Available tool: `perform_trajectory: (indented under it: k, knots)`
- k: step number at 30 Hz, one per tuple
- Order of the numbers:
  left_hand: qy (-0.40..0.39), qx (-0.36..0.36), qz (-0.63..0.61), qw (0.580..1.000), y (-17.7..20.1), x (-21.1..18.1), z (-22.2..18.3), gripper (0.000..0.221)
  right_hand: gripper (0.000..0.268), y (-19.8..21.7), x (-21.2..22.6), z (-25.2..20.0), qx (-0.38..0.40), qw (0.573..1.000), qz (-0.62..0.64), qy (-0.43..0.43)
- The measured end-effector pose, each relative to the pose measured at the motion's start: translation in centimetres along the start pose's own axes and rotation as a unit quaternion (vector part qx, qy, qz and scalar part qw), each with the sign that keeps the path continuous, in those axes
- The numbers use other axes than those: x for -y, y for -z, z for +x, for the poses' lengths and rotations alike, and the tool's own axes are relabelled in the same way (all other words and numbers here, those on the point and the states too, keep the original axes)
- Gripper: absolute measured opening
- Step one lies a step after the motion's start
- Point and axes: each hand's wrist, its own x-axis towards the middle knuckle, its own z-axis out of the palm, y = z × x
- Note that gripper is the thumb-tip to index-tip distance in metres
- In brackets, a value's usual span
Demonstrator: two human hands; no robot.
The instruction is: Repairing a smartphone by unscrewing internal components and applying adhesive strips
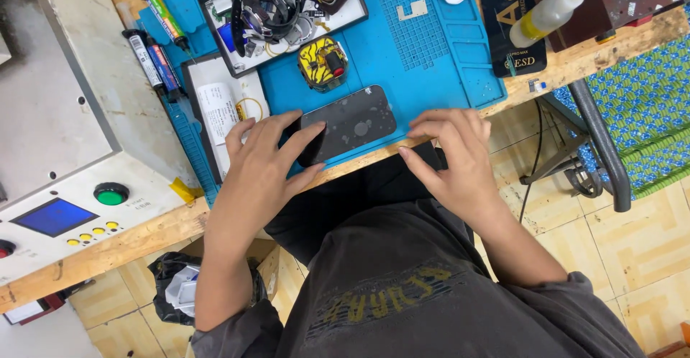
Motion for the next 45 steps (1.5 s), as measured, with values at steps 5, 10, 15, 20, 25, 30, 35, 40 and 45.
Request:
perform_trajectory:
  k: [5,10,15,20,25,30,35,40,45]
  knots:
    - [-0.019,-0.009,0.010,1.000,-0.2,0.1,0.2,0.046,0.015,-0.3,1.0,-1.1,0.034,0.989,0.145,-0.017]
    - [0.008,-0.029,0.021,0.999,0.3,-2.0,-0.2,0.049,0.038,-2.1,1.7,-1.6,0.243,0.843,0.389,-0.281]
    - [0.081,-0.101,0.031,0.991,-2.2,-5.4,-1.4,0.050,0.048,-5.0,1.9,-3.1,0.137,0.751,0.594,-0.255]
    - [0.133,-0.185,0.015,0.974,-3.4,-9.0,-1.5,0.049,0.054,-6.3,2.9,-4.2,0.084,0.687,0.683,-0.234]
    - [0.143,-0.272,-0.023,0.951,-4.2,-11.7,-0.8,0.051,0.059,-5.6,5.6,-3.0,-0.004,0.695,0.669,-0.263]
    - [0.134,-0.241,0.004,0.961,-4.7,-12.3,-2.2,0.062,0.056,-4.9,3.6,-3.8,-0.024,0.705,0.639,-0.305]
    - [0.149,-0.221,-0.251,0.930,-2.5,-10.7,-3.4,0.075,0.064,-3.2,1.8,-2.9,0.033,0.688,0.639,-0.341]
    - [0.108,-0.140,-0.715,0.677,-4.0,-5.6,-3.0,0.124,0.077,-1.5,0.2,-0.5,0.302,0.586,0.709,-0.251]
    - [0.030,-0.150,-0.806,0.572,-4.9,-5.6,-1.3,0.110,0.081,-1.3,0.5,1.7,0.415,0.543,0.693,-0.229]
